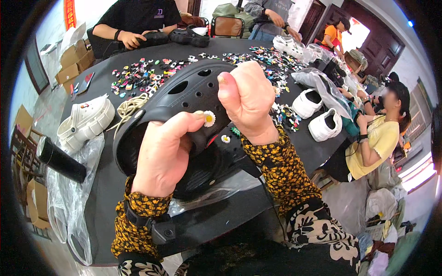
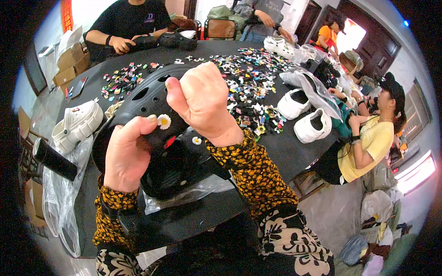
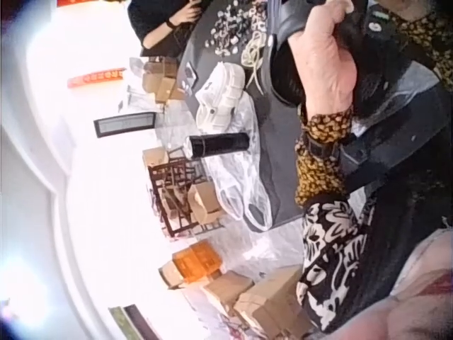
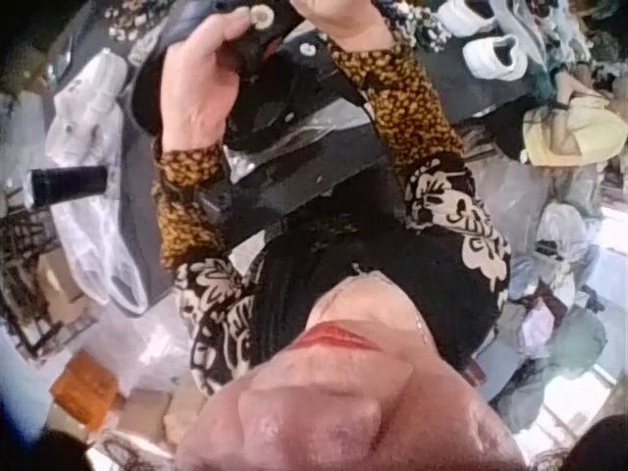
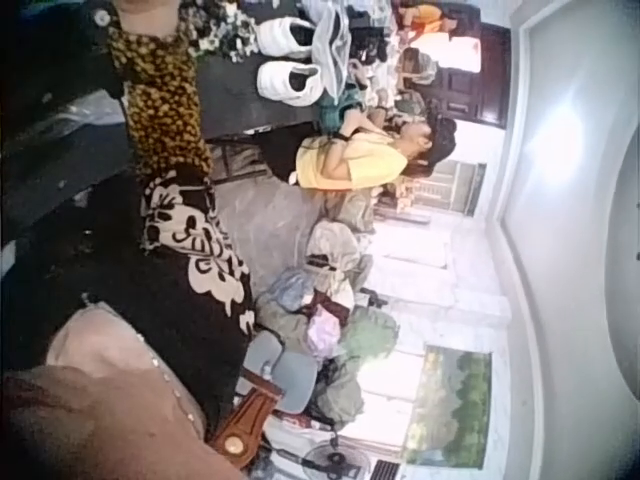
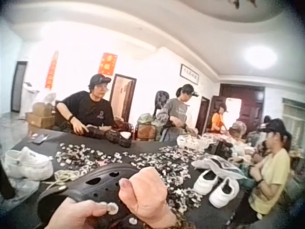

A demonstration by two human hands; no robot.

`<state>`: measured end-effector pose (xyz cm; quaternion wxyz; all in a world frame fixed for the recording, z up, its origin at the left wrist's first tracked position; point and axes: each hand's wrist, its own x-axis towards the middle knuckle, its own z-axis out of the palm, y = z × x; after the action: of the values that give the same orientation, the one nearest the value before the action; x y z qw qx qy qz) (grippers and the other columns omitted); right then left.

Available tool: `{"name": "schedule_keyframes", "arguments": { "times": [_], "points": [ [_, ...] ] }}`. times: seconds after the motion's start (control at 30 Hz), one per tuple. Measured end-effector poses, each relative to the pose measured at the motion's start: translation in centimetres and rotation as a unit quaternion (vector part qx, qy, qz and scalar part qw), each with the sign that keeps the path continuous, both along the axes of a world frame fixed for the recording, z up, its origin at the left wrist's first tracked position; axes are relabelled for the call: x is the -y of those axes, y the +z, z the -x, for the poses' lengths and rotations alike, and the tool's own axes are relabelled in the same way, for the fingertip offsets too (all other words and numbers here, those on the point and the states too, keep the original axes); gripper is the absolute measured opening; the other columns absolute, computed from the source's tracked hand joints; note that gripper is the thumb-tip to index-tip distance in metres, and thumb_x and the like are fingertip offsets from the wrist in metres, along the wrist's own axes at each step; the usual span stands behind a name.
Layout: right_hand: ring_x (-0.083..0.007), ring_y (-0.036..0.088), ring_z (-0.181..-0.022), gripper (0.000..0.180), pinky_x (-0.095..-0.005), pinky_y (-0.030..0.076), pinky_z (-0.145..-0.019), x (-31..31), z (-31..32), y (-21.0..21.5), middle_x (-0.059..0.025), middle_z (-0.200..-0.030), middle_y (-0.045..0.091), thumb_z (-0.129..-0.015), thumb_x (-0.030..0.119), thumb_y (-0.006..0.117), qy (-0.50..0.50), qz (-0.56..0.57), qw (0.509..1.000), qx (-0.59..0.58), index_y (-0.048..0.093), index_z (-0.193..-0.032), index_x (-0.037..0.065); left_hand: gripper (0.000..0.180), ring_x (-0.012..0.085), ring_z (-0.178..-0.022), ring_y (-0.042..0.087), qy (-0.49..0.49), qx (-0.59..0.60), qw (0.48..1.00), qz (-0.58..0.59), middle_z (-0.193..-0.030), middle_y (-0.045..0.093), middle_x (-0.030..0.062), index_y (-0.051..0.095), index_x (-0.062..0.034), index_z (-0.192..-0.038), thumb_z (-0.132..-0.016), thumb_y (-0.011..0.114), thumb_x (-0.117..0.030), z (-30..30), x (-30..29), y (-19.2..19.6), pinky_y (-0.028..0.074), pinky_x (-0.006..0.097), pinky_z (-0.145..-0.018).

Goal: The recorder takes a pair of black clogs out of a bag and inserts decorative charms into the holes on the top of the clogs.

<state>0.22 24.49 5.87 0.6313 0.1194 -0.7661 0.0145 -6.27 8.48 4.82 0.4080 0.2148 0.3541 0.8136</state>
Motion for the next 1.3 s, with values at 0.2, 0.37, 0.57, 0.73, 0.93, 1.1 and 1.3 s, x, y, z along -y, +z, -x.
{"name": "schedule_keyframes", "arguments": {
  "times": [0.2,0.37,0.57,0.73,0.93,1.1,1.3],
  "points": [
    [-0.0242,0.043,-0.054,0.024,-0.0359,0.033,-0.052,0.4,0.6,-0.3,-0.0047,-0.058,0.044,-0.072,0.009,0.068,0.019,-0.066,0.998,-0.005,0.047,-0.060,0.008,0.014,0.0133,-0.075,0.060,0.001,0.037,0.999,-0.004,-0.082,0.064,0.0043,0.063,-0.0009,-0.091,-0.076,0.061,0.000,0.0,-0.4,-0.3,0.047,0.027,-0.071],
    [-0.0223,0.045,-0.055,0.023,-0.0336,0.034,-0.054,1.6,-0.6,-0.1,-0.0039,-0.059,0.048,-0.073,0.015,0.069,-0.014,-0.102,0.989,0.104,0.050,-0.060,0.008,0.009,0.0120,-0.070,0.059,0.041,0.005,0.999,0.005,-0.077,0.063,0.0035,0.062,0.0000,-0.082,-0.074,0.059,0.004,1.2,-0.7,-1.7,0.046,0.027,-0.067],
    [-0.0214,0.041,-0.051,0.029,-0.0330,0.032,-0.052,1.8,-0.3,-0.2,-0.0023,-0.056,0.041,-0.071,0.019,0.070,-0.022,-0.138,0.986,0.089,0.047,-0.057,0.010,0.009,0.0119,-0.067,0.058,0.053,-0.056,0.997,-0.027,-0.076,0.062,0.0032,0.062,0.0006,-0.081,-0.074,0.057,0.005,1.0,-0.8,-1.8,0.046,0.026,-0.065],
    [-0.0220,0.040,-0.049,0.027,-0.0332,0.031,-0.047,1.3,-1.0,0.0,-0.0032,-0.056,0.042,-0.071,0.010,0.068,0.007,-0.136,0.988,0.069,0.046,-0.057,0.008,0.012,0.0125,-0.069,0.059,0.052,-0.028,0.998,-0.024,-0.077,0.063,0.0038,0.063,0.0005,-0.084,-0.075,0.057,0.004,0.5,-1.0,-1.3,0.047,0.026,-0.066],
    [-0.0232,0.042,-0.049,0.023,-0.0333,0.033,-0.047,1.3,-0.3,0.2,-0.0060,-0.057,0.044,-0.073,0.002,0.066,0.043,-0.115,0.992,0.021,0.046,-0.060,0.004,0.007,0.0131,-0.071,0.060,0.024,0.064,0.998,-0.005,-0.079,0.063,0.0051,0.063,0.0009,-0.084,-0.077,0.060,0.000,1.1,-1.0,-1.9,0.048,0.027,-0.068],
    [-0.0241,0.043,-0.050,0.021,-0.0342,0.033,-0.046,1.0,-0.2,-0.4,-0.0072,-0.058,0.045,-0.074,-0.001,0.063,0.032,-0.084,0.996,0.019,0.047,-0.062,0.002,0.004,0.0129,-0.071,0.059,-0.040,0.174,0.984,-0.002,-0.078,0.063,0.0049,0.063,0.0006,-0.080,-0.078,0.061,-0.002,1.5,-1.3,-2.9,0.048,0.027,-0.069],
    [-0.0235,0.042,-0.049,0.014,-0.0327,0.035,-0.046,0.6,-0.1,-1.7,-0.0087,-0.060,0.045,-0.080,0.002,0.058,0.000,-0.030,0.999,0.011,0.052,-0.067,0.000,0.011,0.0154,-0.075,0.062,-0.032,0.186,0.982,0.003,-0.083,0.065,0.0076,0.063,0.0016,-0.088,-0.077,0.062,-0.001,1.0,-1.9,-2.8,0.050,0.029,-0.072]
  ]
}}
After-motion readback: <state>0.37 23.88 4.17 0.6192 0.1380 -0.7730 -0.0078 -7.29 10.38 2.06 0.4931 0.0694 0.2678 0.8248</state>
